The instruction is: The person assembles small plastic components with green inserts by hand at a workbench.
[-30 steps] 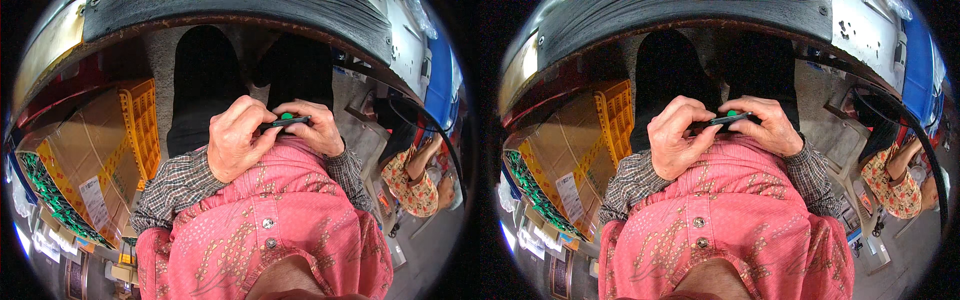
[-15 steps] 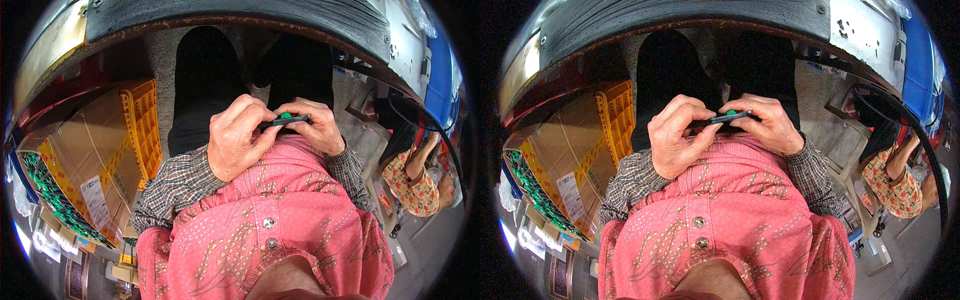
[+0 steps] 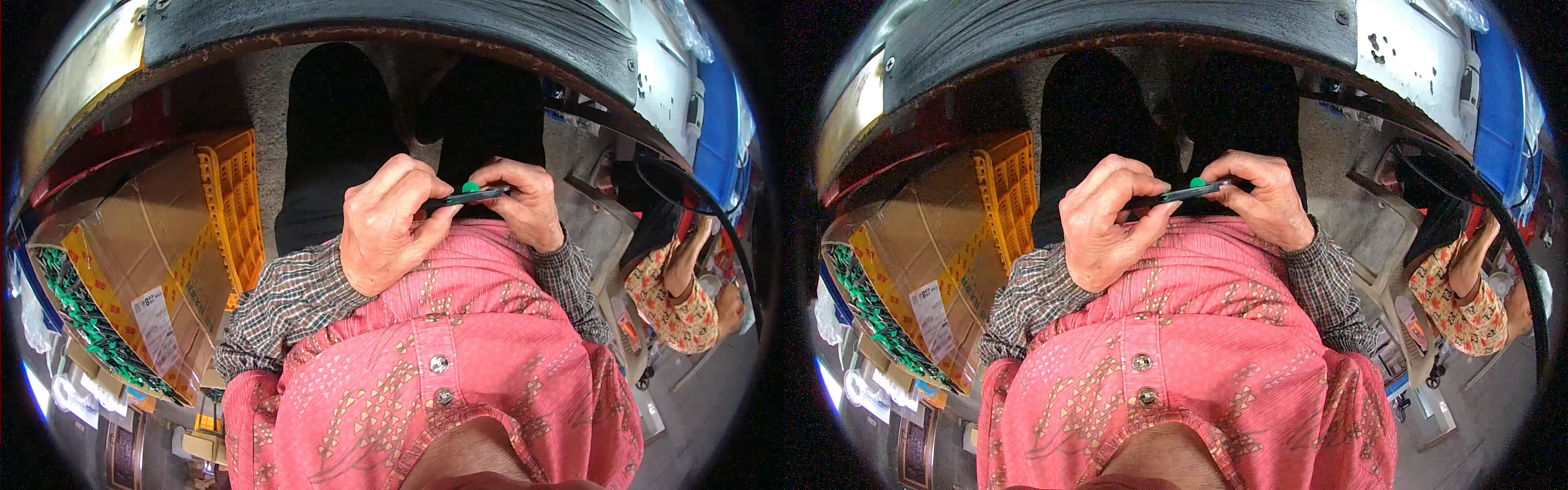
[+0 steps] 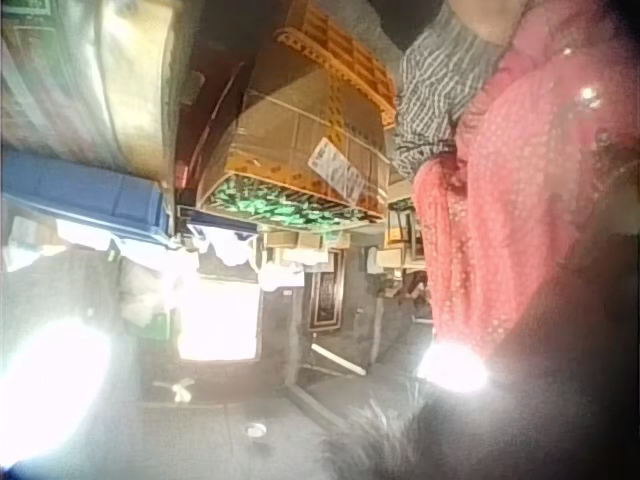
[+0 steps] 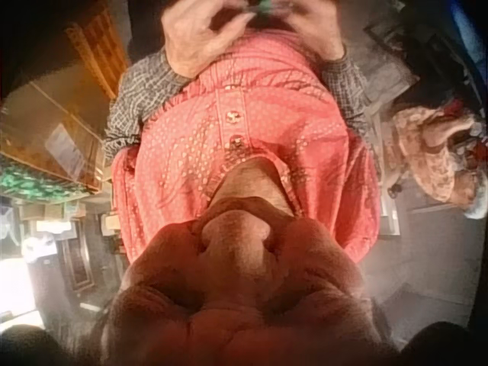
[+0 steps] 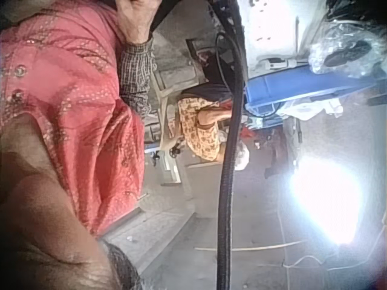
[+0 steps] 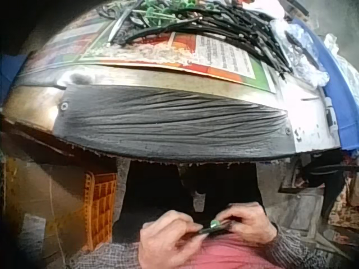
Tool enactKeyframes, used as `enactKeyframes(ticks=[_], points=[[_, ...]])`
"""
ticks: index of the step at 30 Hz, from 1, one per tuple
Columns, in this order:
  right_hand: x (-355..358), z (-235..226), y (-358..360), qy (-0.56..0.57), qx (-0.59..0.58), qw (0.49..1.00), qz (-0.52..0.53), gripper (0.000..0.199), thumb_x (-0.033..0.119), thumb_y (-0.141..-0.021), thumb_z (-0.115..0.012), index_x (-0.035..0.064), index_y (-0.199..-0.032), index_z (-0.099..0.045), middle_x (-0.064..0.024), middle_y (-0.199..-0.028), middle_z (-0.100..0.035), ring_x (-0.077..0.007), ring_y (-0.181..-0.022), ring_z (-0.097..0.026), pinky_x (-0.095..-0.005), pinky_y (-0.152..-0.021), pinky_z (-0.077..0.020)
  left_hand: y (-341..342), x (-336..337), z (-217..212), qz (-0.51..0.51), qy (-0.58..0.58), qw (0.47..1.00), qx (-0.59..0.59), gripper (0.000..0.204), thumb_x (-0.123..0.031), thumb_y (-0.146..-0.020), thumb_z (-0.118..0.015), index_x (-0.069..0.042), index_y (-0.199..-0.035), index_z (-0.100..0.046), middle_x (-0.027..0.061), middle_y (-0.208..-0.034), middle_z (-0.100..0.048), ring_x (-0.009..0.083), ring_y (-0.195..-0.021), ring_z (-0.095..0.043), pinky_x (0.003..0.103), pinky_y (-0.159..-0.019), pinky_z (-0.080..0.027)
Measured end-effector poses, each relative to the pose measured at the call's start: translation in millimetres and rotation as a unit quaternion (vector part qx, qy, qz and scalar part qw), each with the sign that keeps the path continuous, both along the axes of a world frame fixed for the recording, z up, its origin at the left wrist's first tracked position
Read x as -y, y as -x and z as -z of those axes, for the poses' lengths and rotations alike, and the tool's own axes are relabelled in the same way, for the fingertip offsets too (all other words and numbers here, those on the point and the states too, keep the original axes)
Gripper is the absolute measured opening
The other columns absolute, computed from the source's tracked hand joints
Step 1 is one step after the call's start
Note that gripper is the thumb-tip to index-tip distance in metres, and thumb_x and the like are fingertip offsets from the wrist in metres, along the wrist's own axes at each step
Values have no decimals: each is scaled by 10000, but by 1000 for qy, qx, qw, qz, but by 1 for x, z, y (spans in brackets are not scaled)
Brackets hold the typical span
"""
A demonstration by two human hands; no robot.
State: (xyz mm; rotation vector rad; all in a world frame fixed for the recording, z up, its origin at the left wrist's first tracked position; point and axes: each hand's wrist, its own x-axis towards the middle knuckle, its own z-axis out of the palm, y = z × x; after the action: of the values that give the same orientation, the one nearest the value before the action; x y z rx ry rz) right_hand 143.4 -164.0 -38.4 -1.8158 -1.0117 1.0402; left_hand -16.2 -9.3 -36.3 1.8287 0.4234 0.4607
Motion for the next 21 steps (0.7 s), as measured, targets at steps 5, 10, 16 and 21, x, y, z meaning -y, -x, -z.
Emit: enactKeyframes(ticks=[5,10,16,21], points=[[2,3,1,-20,-6,1000,10,142,-58,-758,-637,-17,-893,-656,-97,-794,-671,-166,-724,-663,-269,-642,-509,1,1,0,0,2,1000,5,194,-34,-675,-779,-37,-819,-649,88,-801,-622,170,-641,-617,265,-489,-476],[3,3,2,-24,1,1000,4,147,-71,-775,-621,-20,-907,-661,-93,-797,-677,-157,-722,-665,-263,-636,-514,1,1,0,-1,8,1000,3,197,-31,-673,-778,-32,-822,-649,93,-806,-623,173,-649,-620,264,-488,-480],[4,4,2,-30,-18,999,7,155,-76,-779,-616,-21,-917,-660,-94,-804,-678,-158,-721,-666,-261,-633,-517,2,1,0,-4,8,1000,7,198,-28,-673,-778,-31,-824,-650,90,-800,-620,163,-642,-614,257,-486,-472],[3,2,4,-39,-27,999,13,159,-84,-777,-613,-23,-917,-661,-97,-804,-678,-159,-715,-665,-260,-631,-517,3,1,-1,-10,9,1000,7,198,-27,-671,-779,-32,-822,-651,87,-795,-619,158,-629,-608,253,-482,-467]])
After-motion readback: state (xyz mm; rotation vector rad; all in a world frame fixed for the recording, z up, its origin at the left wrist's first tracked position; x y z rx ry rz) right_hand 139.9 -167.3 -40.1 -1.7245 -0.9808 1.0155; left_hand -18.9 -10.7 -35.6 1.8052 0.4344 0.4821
